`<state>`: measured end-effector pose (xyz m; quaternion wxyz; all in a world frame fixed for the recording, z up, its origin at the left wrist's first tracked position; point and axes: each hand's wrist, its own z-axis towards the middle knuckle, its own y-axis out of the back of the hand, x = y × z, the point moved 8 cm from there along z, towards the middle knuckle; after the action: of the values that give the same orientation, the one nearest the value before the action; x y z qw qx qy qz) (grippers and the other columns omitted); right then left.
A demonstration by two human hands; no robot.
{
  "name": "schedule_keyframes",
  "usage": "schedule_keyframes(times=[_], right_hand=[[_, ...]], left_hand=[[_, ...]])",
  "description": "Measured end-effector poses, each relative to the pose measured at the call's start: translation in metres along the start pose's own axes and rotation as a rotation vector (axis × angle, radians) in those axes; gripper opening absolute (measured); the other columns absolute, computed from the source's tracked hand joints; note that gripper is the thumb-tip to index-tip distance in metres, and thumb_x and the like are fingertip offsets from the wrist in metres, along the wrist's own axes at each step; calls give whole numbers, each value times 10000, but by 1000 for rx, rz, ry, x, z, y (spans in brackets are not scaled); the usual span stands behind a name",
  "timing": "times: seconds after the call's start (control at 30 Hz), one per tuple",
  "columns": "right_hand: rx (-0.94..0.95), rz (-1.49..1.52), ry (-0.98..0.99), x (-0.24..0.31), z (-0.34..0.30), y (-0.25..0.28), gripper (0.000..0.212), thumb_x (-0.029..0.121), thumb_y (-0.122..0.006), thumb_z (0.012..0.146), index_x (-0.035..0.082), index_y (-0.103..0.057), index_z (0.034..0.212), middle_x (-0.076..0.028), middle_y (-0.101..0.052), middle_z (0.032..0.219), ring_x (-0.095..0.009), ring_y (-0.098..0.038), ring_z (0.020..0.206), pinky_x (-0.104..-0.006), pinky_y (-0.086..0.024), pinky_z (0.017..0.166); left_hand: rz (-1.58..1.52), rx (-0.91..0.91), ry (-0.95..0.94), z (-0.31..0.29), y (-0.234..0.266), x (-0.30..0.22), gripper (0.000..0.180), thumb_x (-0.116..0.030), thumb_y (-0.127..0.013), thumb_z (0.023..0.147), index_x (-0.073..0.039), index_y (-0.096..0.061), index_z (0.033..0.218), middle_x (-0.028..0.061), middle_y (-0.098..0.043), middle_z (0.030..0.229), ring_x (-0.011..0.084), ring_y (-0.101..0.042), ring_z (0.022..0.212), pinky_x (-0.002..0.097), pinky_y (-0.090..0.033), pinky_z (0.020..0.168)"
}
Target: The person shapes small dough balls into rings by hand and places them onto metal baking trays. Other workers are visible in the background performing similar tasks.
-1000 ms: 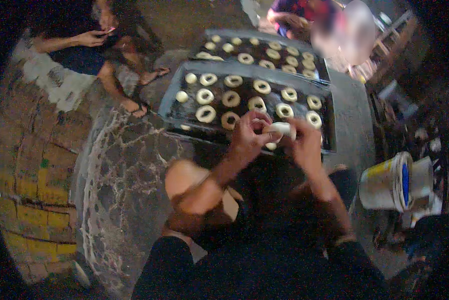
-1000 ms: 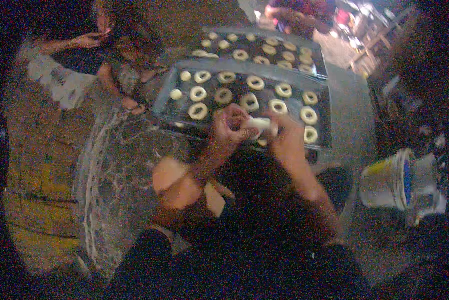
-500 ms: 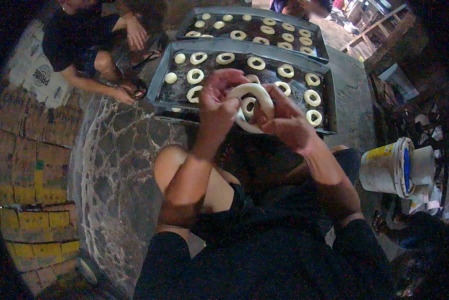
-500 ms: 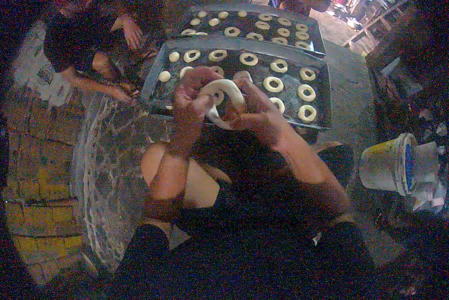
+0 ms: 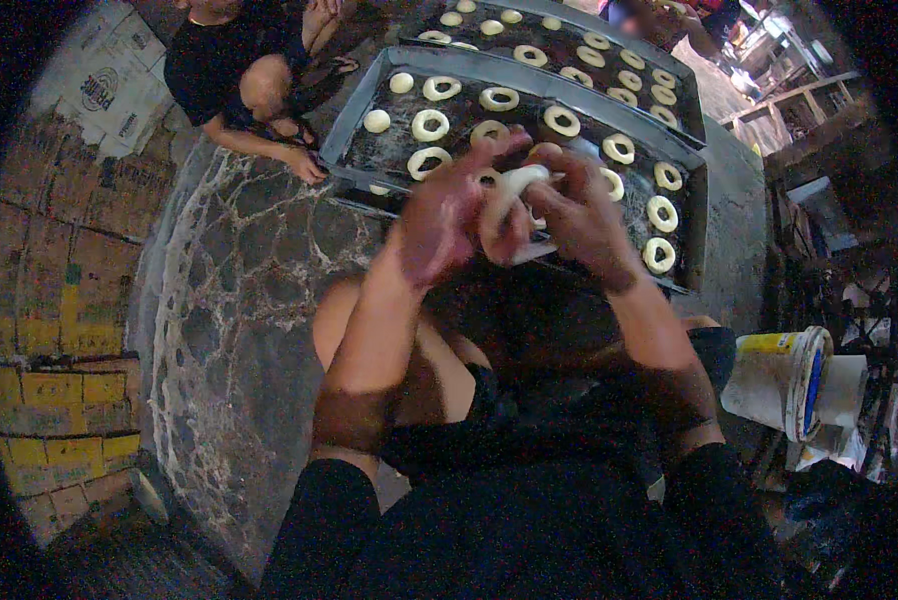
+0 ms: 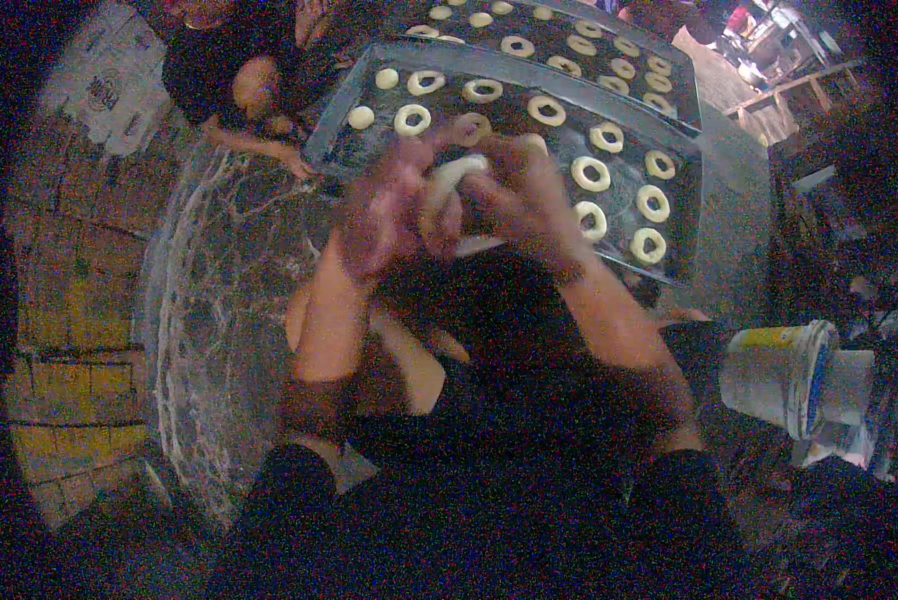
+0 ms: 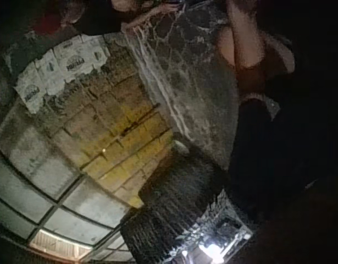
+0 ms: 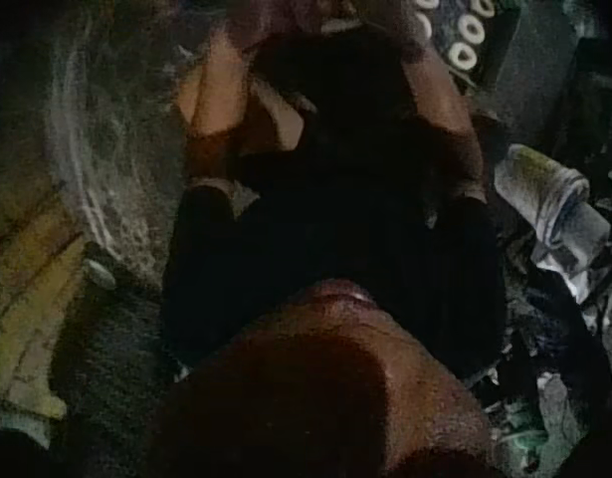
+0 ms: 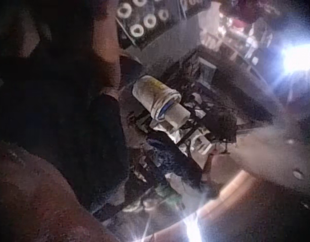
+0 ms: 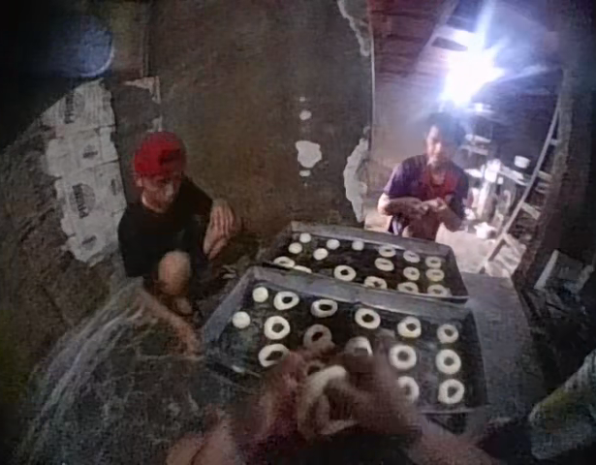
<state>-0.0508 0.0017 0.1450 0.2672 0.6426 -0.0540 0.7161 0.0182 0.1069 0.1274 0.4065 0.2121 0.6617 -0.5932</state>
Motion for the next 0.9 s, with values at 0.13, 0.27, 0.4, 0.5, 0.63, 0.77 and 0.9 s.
schedule_keyframes(times=[0.13, 0.27, 0.4, 0.5, 0.63, 0.77, 0.9], right_hand=[[87, 369, -201, -38, 18, -21, 272, 208, -645, 891, -8, -685, 1051, -101, -652, 1009, -185, -608, 981, -320, -461, 914], [324, 775, -67, -41, 53, -46, 252, 191, -640, 885, -30, -654, 1006, -101, -610, 1091, -230, -608, 1027, -371, -472, 950], [137, -236, 397, -51, 117, -72, 212, 200, -675, 859, 31, -685, 986, -105, -641, 1028, -234, -649, 925, -364, -529, 814], [81, 31, 89, -116, 180, -89, 220, 203, -736, 785, 56, -717, 948, -99, -674, 949, -235, -669, 906, -368, -537, 775], [32, -606, 527, -140, 222, -153, 249, 199, -756, 728, 41, -709, 914, -143, -695, 841, -271, -691, 833, -392, -543, 724], [156, -83, -122, -222, 256, -198, 247, 180, -755, 704, 15, -694, 877, -191, -692, 806, -360, -689, 763, -443, -551, 708], [155, -641, 161, -227, 270, -225, 244, 243, -751, 724, 19, -702, 808, -181, -698, 806, -351, -709, 855, -435, -588, 732]], left_hand=[[-120, -316, -166, -8, 52, -26, 534, -418, -495, 979, -19, -513, 1334, 116, -633, 831, 231, -618, 691, 379, -501, 696], [-396, -373, -388, -15, 88, -51, 462, -342, -491, 974, -5, -517, 1290, 191, -633, 1096, 315, -652, 884, 430, -524, 813], [-286, -635, -323, -29, 131, -51, 528, -334, -506, 967, -24, -424, 1387, 216, -624, 1235, 316, -648, 998, 437, -512, 876], [96, -925, -157, -46, 162, -43, 541, -341, -570, 957, -70, -412, 1397, 170, -644, 1175, 247, -640, 1000, 384, -502, 840], [5, -987, -376, -55, 183, -48, 460, -217, -573, 966, -54, -433, 1373, 142, -649, 1085, 224, -639, 957, 365, -509, 810], [37, -930, -296, -48, 190, -42, 396, -161, -536, 976, -32, -449, 1341, 162, -650, 1090, 236, -648, 924, 355, -517, 794], [88, -909, -236, -43, 191, -37, 404, -187, -547, 968, -39, -463, 1334, 152, -650, 1083, 242, -640, 921, 355, -508, 794]])
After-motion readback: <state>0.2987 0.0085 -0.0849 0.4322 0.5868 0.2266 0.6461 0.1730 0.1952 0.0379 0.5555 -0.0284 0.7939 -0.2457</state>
